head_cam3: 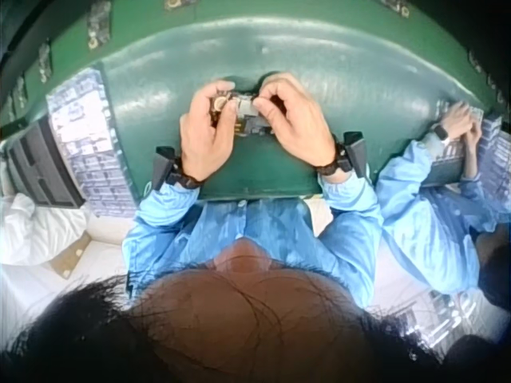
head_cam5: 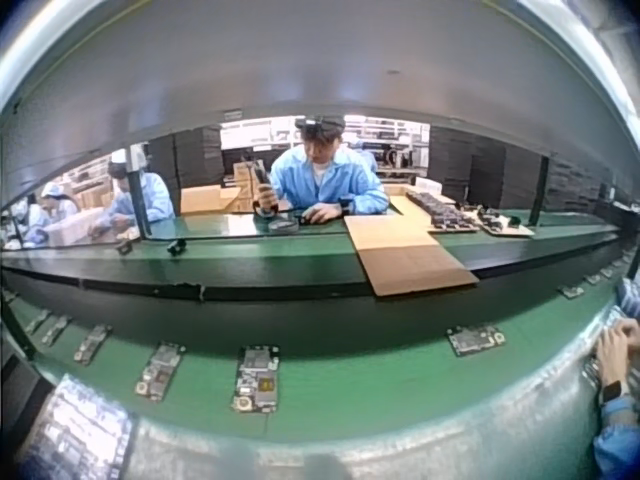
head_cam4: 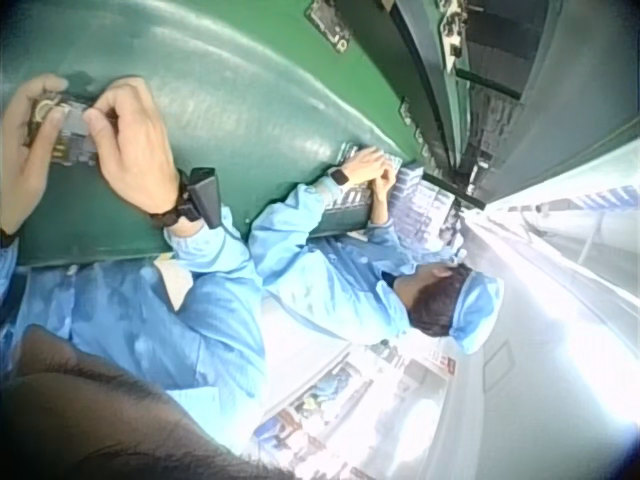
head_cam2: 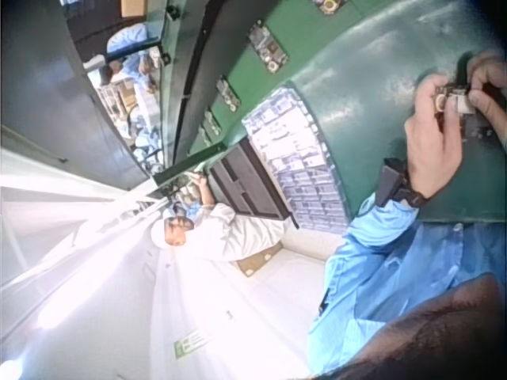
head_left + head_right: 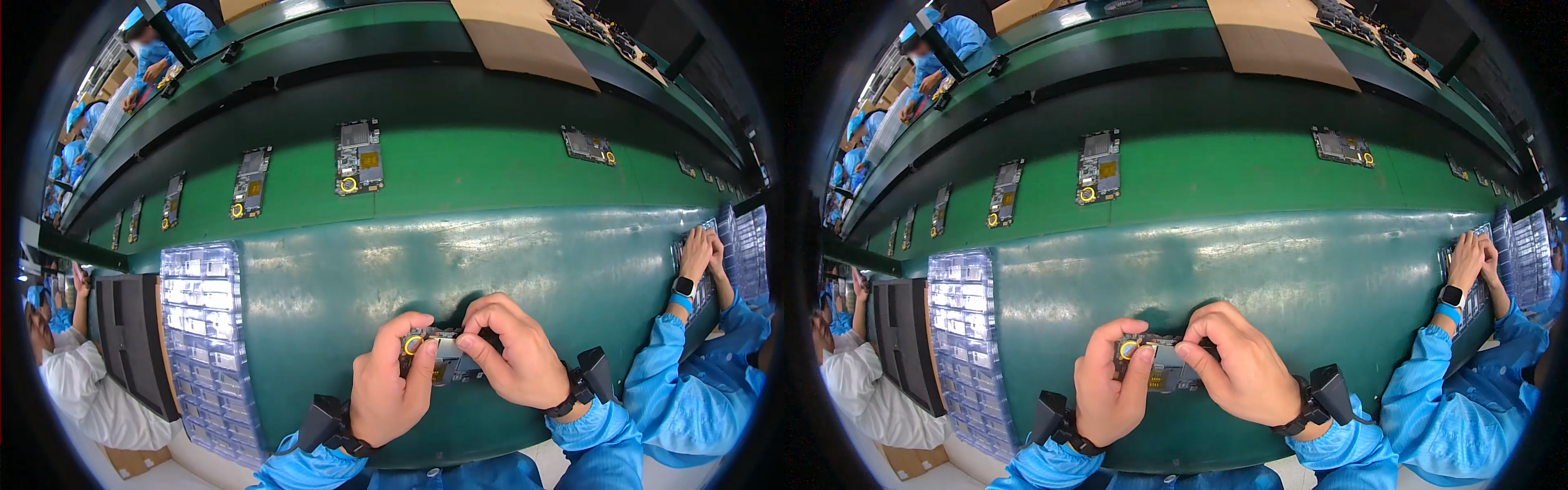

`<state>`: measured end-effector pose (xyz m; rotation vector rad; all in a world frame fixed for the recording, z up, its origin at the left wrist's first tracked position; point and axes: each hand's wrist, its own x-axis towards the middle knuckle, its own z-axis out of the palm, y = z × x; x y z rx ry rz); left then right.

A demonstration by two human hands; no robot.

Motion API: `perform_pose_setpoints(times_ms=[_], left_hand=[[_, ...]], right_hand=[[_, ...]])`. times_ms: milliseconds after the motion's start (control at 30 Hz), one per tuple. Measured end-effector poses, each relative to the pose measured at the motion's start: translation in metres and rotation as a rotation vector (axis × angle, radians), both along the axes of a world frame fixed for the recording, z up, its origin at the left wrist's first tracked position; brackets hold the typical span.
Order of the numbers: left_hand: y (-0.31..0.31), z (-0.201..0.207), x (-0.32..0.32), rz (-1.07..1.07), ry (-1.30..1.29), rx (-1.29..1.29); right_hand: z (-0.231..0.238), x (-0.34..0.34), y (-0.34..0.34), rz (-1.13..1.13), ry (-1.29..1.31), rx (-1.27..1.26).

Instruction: The recorder is assembling and organizing electronic circuit boards on an industrial assembly line, placing them in trays and moving trays between shelves.

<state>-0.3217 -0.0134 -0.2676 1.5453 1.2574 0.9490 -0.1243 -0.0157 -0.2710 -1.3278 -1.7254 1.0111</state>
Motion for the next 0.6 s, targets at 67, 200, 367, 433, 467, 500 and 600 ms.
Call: perform_pose_setpoints(times_ms=[67,200,367,433,467,500,600], left_hand=[[0.001,0.001,-0.001,-0.003,0.006,-0.013],[0.005,-0.001,-0.001,-0.015,0.009,-0.057],[0.004,-0.006,-0.003,-0.015,-0.066,-0.097],[0.005,-0.015,-0.006,-0.016,-0.112,-0.073],[0.004,-0.015,-0.007,-0.015,-0.111,-0.07],[0.005,-0.015,-0.007,-0.021,-0.102,-0.053],[0.006,-0.015,-0.008,-0.032,-0.103,-0.025]], right_hand=[[-0.001,-0.001,0.0,-0.008,-0.01,-0.005],[-0.005,-0.003,0.0,-0.024,-0.038,0.016],[-0.009,-0.002,0.0,-0.006,-0.014,0.075],[-0.009,0.0,-0.001,0.0,0.037,-0.017],[-0.009,0.001,0.0,0.006,0.087,-0.111],[-0.009,0.002,0.0,0.005,0.087,-0.109],[-0.008,0.003,0.001,0.032,0.194,-0.28]])
